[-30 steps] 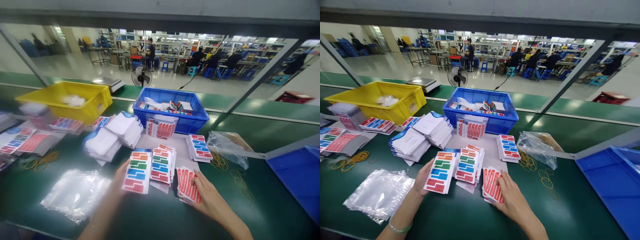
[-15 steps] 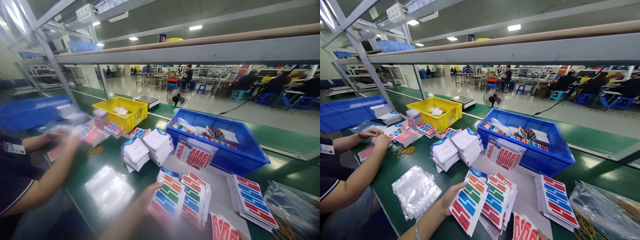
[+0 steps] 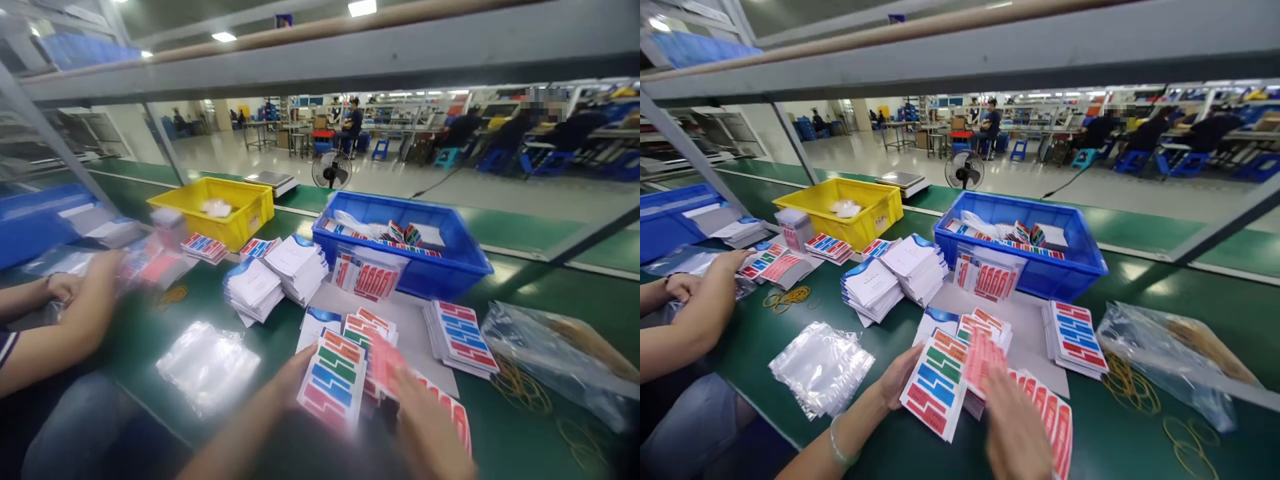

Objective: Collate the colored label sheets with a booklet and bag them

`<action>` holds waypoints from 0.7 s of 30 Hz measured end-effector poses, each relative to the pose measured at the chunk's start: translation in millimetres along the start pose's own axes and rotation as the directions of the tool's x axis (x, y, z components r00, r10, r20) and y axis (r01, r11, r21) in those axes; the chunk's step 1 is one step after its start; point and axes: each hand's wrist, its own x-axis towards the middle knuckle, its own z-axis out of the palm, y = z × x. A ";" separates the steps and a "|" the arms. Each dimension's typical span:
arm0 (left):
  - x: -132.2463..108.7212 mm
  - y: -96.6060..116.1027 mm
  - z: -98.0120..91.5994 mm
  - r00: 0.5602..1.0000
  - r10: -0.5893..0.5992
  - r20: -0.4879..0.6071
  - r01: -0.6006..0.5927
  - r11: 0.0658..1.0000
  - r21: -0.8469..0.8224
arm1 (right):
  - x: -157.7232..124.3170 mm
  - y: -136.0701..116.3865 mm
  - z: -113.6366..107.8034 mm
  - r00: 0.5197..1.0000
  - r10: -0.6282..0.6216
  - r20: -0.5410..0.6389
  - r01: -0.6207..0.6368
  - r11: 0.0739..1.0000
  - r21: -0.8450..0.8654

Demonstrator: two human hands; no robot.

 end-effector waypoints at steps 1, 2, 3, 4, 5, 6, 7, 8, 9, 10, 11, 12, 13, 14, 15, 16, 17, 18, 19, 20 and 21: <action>0.0 -1.0 0.3 1.000 0.023 0.001 -0.023 0.999 0.027 | 5.1 -19.4 10.0 0.991 -0.129 0.045 0.128 0.992 0.015; -0.1 -1.7 0.1 0.998 0.055 -0.010 -0.054 0.996 0.069 | 9.7 -38.1 18.2 0.976 -0.168 0.139 0.166 0.986 0.026; -0.7 -1.8 -0.6 0.996 0.089 -0.029 -0.084 0.988 0.127 | 13.4 -54.6 23.4 0.970 -0.171 0.171 0.168 0.985 0.032; -1.8 -1.1 -1.3 0.992 0.113 -0.048 -0.101 0.975 0.196 | 16.1 -67.9 25.1 0.961 -0.187 0.205 0.180 0.982 0.051; -3.8 0.6 -1.6 0.990 0.131 -0.059 -0.110 0.957 0.269 | 17.7 -77.2 23.2 0.958 -0.175 0.226 0.162 0.984 0.071; -7.0 3.7 -1.0 0.988 0.144 -0.059 -0.116 0.933 0.341 | 18.4 -82.6 18.1 0.961 -0.154 0.231 0.134 0.986 0.098; -11.6 8.1 1.0 0.988 0.147 -0.046 -0.115 0.904 0.413 | 18.7 -84.4 10.7 0.966 -0.114 0.230 0.086 0.988 0.129; -17.6 13.6 4.5 0.989 0.149 -0.023 -0.119 0.861 0.494 | 18.8 -83.5 2.0 0.976 -0.048 0.215 0.013 0.987 0.161; -25.0 19.9 9.5 0.989 0.150 0.015 -0.130 0.796 0.592 | 19.0 -80.9 -6.7 0.981 0.040 0.192 -0.078 0.977 0.198; -33.7 26.6 15.8 0.989 0.139 0.058 -0.140 0.701 0.699 | 19.3 -77.6 -14.1 0.976 0.138 0.171 -0.177 0.954 0.240; -43.1 32.9 22.6 0.987 0.118 0.109 -0.157 0.567 0.809 | 19.4 -74.3 -19.3 0.959 0.232 0.161 -0.271 0.918 0.289; -52.7 38.1 29.2 0.983 0.067 0.170 -0.182 0.399 0.898 | 19.2 -71.6 -21.6 0.935 0.306 0.177 -0.351 0.872 0.341; -62.0 41.7 34.9 0.976 0.004 0.217 -0.212 0.237 0.948 | 18.1 -69.9 -20.7 0.908 0.350 0.231 -0.416 0.820 0.394; -70.1 43.3 38.8 0.967 -0.041 0.250 -0.246 0.092 0.965 | 15.9 -69.3 -16.8 0.879 0.359 0.315 -0.470 0.765 0.440; -76.9 42.8 40.5 0.961 -0.082 0.265 -0.270 -0.043 0.962 | 12.6 -69.9 -10.4 0.846 0.346 0.405 -0.519 0.709 0.477; -81.9 40.3 39.9 0.958 -0.110 0.265 -0.280 -0.160 0.946 | 8.1 -71.5 -2.2 0.811 0.323 0.488 -0.564 0.654 0.505; -85.5 36.5 36.9 0.960 -0.121 0.252 -0.276 -0.258 0.926 | 3.0 -74.0 6.7 0.773 0.304 0.556 -0.610 0.597 0.522; -87.8 31.7 32.2 0.966 -0.119 0.230 -0.257 -0.338 0.905 | -2.4 -77.1 15.5 0.737 0.296 0.608 -0.654 0.541 0.529; -89.3 26.7 26.5 0.974 -0.102 0.204 -0.228 -0.396 0.890 | -7.3 -80.5 23.4 0.703 0.297 0.646 -0.693 0.489 0.529; -90.6 22.0 20.5 0.981 -0.071 0.181 -0.194 -0.428 0.883 | -11.3 -83.9 29.9 0.675 0.295 0.676 -0.723 0.446 0.527; -92.0 18.1 14.9 0.985 -0.035 0.167 -0.165 -0.431 0.887 | -13.9 -86.9 34.8 0.656 0.281 0.700 -0.741 0.414 0.528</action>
